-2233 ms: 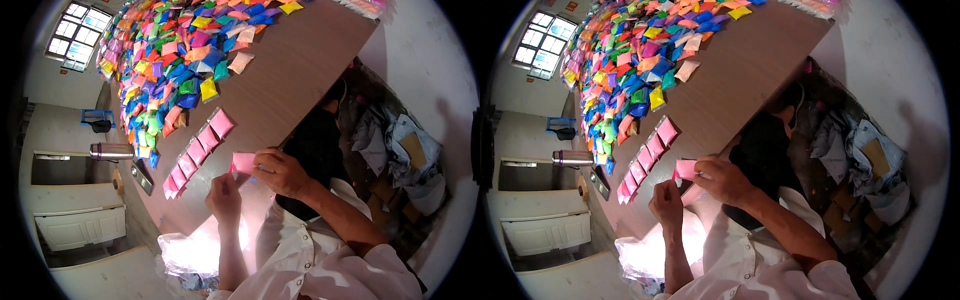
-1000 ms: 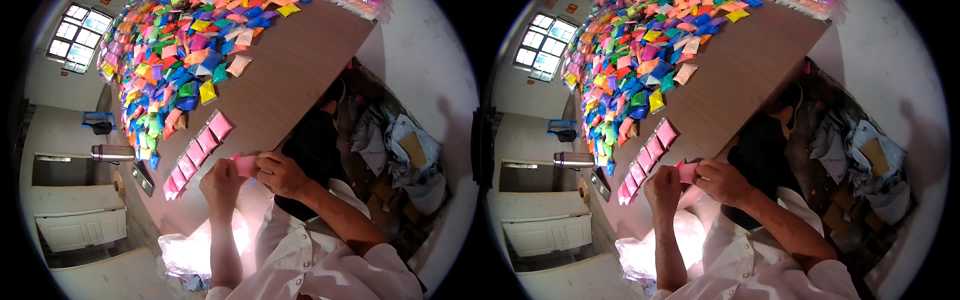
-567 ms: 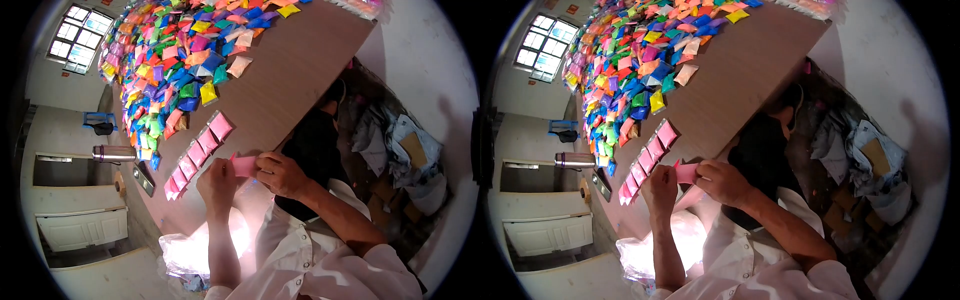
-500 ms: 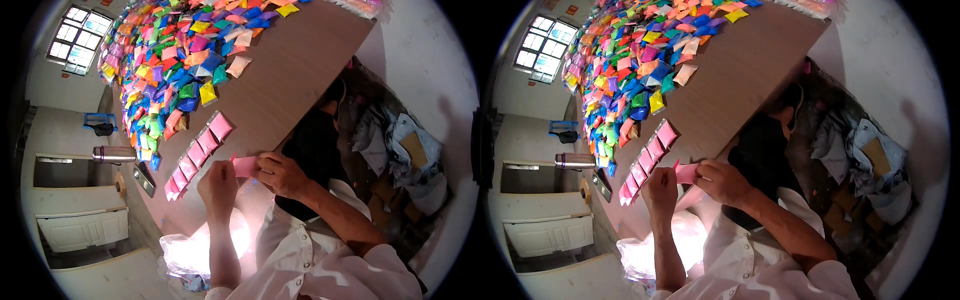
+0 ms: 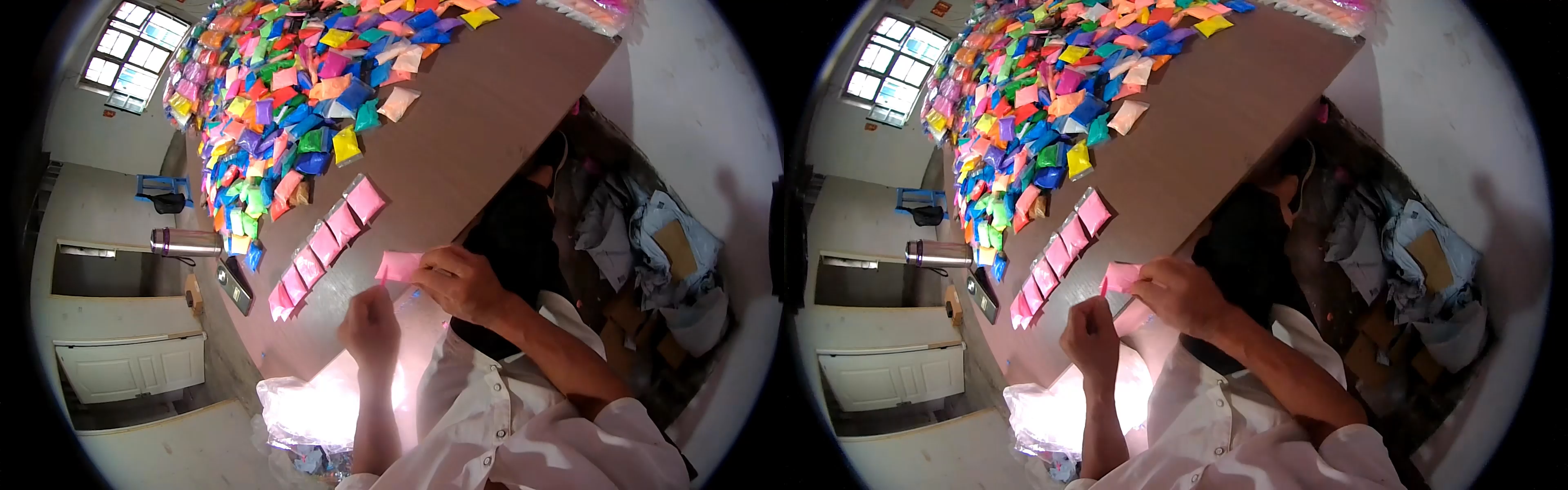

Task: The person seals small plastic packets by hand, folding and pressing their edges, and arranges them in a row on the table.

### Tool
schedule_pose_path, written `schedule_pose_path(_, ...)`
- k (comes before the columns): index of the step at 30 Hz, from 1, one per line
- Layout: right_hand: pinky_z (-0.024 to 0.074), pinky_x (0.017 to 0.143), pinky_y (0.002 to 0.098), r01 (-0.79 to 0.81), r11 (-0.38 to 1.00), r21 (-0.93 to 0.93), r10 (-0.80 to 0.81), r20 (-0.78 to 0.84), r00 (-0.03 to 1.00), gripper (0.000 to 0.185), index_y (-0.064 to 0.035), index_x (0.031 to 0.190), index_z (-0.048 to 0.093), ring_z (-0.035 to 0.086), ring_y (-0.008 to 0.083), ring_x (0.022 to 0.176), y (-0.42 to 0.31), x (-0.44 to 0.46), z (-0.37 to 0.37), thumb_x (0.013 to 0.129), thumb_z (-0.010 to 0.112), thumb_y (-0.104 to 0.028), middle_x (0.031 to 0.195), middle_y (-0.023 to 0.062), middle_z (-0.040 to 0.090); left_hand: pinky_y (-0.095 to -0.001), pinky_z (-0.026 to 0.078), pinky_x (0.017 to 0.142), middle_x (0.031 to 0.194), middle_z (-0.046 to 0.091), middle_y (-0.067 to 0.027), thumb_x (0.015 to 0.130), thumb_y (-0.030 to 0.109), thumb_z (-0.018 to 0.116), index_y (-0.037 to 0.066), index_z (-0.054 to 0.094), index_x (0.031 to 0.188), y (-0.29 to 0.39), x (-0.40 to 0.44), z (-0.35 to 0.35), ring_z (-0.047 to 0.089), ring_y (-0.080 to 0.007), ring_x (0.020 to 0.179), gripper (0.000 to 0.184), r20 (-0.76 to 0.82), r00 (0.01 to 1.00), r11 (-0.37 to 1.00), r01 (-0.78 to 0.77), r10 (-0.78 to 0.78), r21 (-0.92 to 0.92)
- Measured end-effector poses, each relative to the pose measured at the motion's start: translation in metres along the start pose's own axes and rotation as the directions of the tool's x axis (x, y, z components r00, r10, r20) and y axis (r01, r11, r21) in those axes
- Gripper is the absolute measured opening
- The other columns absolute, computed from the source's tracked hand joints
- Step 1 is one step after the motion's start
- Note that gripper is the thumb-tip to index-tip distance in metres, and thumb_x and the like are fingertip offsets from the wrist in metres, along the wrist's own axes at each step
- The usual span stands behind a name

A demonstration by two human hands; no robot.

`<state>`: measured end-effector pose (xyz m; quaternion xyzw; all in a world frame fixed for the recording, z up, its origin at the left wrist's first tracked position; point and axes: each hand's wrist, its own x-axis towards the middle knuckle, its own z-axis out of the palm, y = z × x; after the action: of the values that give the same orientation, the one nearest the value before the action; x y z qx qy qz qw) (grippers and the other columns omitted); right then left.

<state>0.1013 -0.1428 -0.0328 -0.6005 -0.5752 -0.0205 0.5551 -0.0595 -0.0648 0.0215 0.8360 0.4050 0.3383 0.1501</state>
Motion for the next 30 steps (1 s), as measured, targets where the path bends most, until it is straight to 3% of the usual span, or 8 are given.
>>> schedule_pose_path(3,0.0581,0.074,0.033,-0.087,0.996,0.032,0.089,-0.086,0.992,0.02,-0.007,0.092,0.072,0.069,0.0234,0.083,-0.016,0.006,-0.003,0.076,0.082,-0.003,0.096,0.0044,0.068,-0.0331,0.052,0.057,0.074,0.069,-0.0082,0.092,0.005,0.073,0.005,0.068,0.092,0.007,-0.009,0.003,0.068,-0.0233,0.06,0.005,0.032,0.999,0.999,0.017,-0.016,-0.032)
schedule_pose_path(5,0.0579,0.069,0.0332,-0.162,0.977,0.141,0.177,-0.098,0.979,0.018,-0.0058,0.093,0.071,0.069,0.0249,0.076,-0.02,0.008,-0.001,0.079,0.081,-0.001,0.093,0.0065,0.07,-0.0245,0.04,0.049,0.065,0.063,-0.0038,0.092,0.002,0.072,0.002,0.067,0.088,0.009,-0.01,0.008,0.05,-0.0072,0.052,0.006,0.0,0.985,0.984,-0.171,0.171,-0.058)
schedule_pose_path(9,0.0555,0.064,0.0298,-0.215,0.954,0.209,0.247,-0.141,0.959,0.015,-0.0046,0.094,0.071,0.068,0.0219,0.071,-0.012,-0.003,0.007,0.083,0.08,-0.002,0.089,0.0093,0.071,-0.0263,0.044,0.05,0.065,0.063,-0.0059,0.092,-0.001,0.071,0.003,0.067,0.088,-0.01,-0.007,0.016,0.053,-0.0095,0.052,0.007,-0.004,0.981,0.98,-0.195,0.195,-0.026)
schedule_pose_path(14,0.0475,0.058,0.0218,-0.521,0.761,0.387,0.58,-0.044,0.814,0.009,-0.0003,0.097,0.07,0.061,0.0047,0.068,-0.01,-0.014,0.007,0.091,0.076,-0.005,0.08,0.0045,0.07,-0.028,0.047,0.053,0.069,0.064,-0.0065,0.093,0.001,0.07,0.002,0.068,0.089,-0.02,0.01,0.009,0.057,-0.0096,0.057,0.005,0.048,0.999,0.999,0.001,0.001,-0.039)
schedule_pose_path(16,0.0473,0.058,0.0221,-0.555,0.719,0.418,0.617,-0.018,0.786,0.01,0.0006,0.096,0.07,0.06,0.0037,0.068,-0.011,-0.013,0.007,0.092,0.076,-0.006,0.079,0.0036,0.069,-0.0342,0.052,0.057,0.074,0.069,-0.0098,0.092,0.004,0.071,0.006,0.069,0.089,-0.005,0.004,0.012,0.066,-0.0229,0.059,0.005,0.074,0.994,0.994,-0.075,0.081,-0.083)
schedule_pose_path(19,0.0474,0.058,0.0224,-0.6,0.691,0.404,0.652,0.012,0.758,0.011,0.0023,0.096,0.069,0.059,0.003,0.068,-0.01,-0.01,0.006,0.093,0.075,-0.006,0.077,0.0031,0.068,-0.0364,0.053,0.058,0.076,0.069,-0.0099,0.09,0.003,0.071,0.008,0.068,0.088,0.012,0.003,0.027,0.068,-0.0266,0.062,0.007,0.151,0.986,0.992,-0.061,0.078,-0.11)
schedule_pose_path(22,0.0476,0.058,0.0226,-0.649,0.659,0.38,0.684,0.057,0.728,0.014,0.0035,0.1,0.066,0.058,0.0034,0.068,-0.007,-0.012,0.005,0.093,0.074,-0.006,0.076,0.0034,0.068,-0.0288,0.046,0.053,0.067,0.063,-0.0093,0.09,0.0,0.072,0.002,0.069,0.086,-0.005,0.012,0.036,0.058,-0.0137,0.054,0.006,0.09,0.984,0.982,-0.139,0.151,-0.125)
schedule_pose_path(30,0.0479,0.059,0.0229,-0.678,0.631,0.376,0.711,0.068,0.7,0.019,0.0029,0.107,0.06,0.059,0.0039,0.068,-0.008,-0.011,0.004,0.094,0.071,-0.005,0.075,0.0025,0.068,-0.0298,0.048,0.055,0.071,0.066,-0.0095,0.091,0.004,0.071,0.003,0.069,0.087,0.004,0.013,0.024,0.06,-0.0156,0.055,0.005,0.14,0.985,0.993,-0.096,0.104,-0.068)
